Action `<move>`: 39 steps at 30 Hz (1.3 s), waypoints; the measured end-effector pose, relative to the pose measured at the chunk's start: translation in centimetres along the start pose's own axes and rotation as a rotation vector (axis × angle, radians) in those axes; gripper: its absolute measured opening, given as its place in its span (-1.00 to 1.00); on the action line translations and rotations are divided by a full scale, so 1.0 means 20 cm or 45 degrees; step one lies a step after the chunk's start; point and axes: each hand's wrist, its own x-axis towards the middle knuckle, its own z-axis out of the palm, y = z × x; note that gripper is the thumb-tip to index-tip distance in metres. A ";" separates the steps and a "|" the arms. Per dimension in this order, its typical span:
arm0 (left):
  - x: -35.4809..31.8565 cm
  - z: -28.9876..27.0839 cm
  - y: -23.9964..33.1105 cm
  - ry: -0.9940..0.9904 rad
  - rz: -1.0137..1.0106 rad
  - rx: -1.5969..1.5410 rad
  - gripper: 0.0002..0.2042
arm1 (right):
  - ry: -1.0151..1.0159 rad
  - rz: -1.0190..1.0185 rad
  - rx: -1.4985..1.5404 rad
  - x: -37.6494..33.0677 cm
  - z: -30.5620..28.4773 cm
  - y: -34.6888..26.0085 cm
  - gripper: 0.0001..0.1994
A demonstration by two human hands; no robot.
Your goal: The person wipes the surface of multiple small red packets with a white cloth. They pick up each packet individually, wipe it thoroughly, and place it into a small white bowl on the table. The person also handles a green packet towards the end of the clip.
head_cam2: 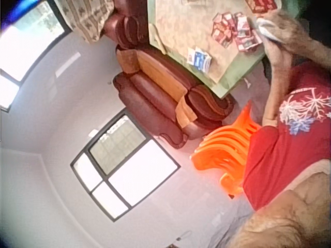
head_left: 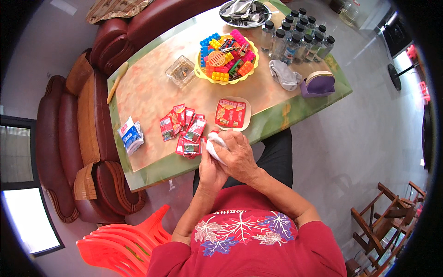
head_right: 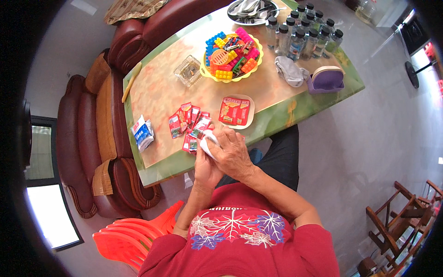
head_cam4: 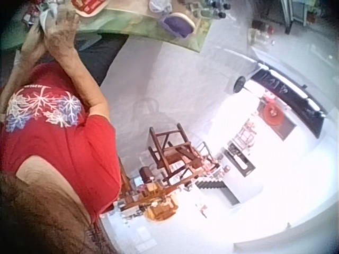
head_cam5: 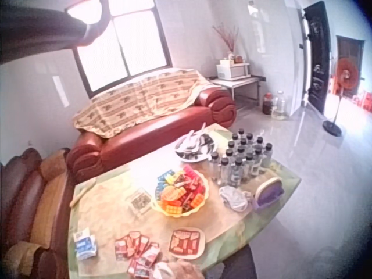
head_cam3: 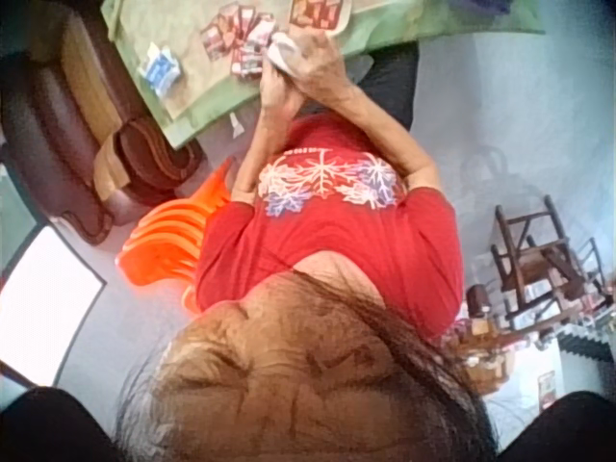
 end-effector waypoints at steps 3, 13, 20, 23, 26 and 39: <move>0.03 -0.01 0.03 -0.042 0.036 -0.168 -0.57 | -0.099 -0.001 0.005 -0.07 -0.05 0.03 -0.54; 0.07 -0.08 -0.02 0.013 0.031 -0.115 -0.61 | -0.096 0.153 -0.033 -0.17 -0.07 0.03 -0.53; 0.06 -0.12 -0.03 -0.122 -0.145 -0.151 -0.58 | -0.136 0.007 -0.029 -0.14 -0.09 0.01 -0.67; 0.01 -0.04 -0.04 0.093 -0.279 -0.105 -0.57 | -0.064 0.219 -0.062 -0.02 -0.07 0.06 -0.64; 0.01 -0.01 -0.05 0.135 -0.282 -0.150 -0.54 | -0.065 0.086 -0.070 0.03 -0.03 0.08 -0.66; 0.08 -0.23 -0.03 0.132 -0.153 -0.207 -0.58 | -0.265 0.074 -0.032 -0.30 -0.16 0.16 -0.64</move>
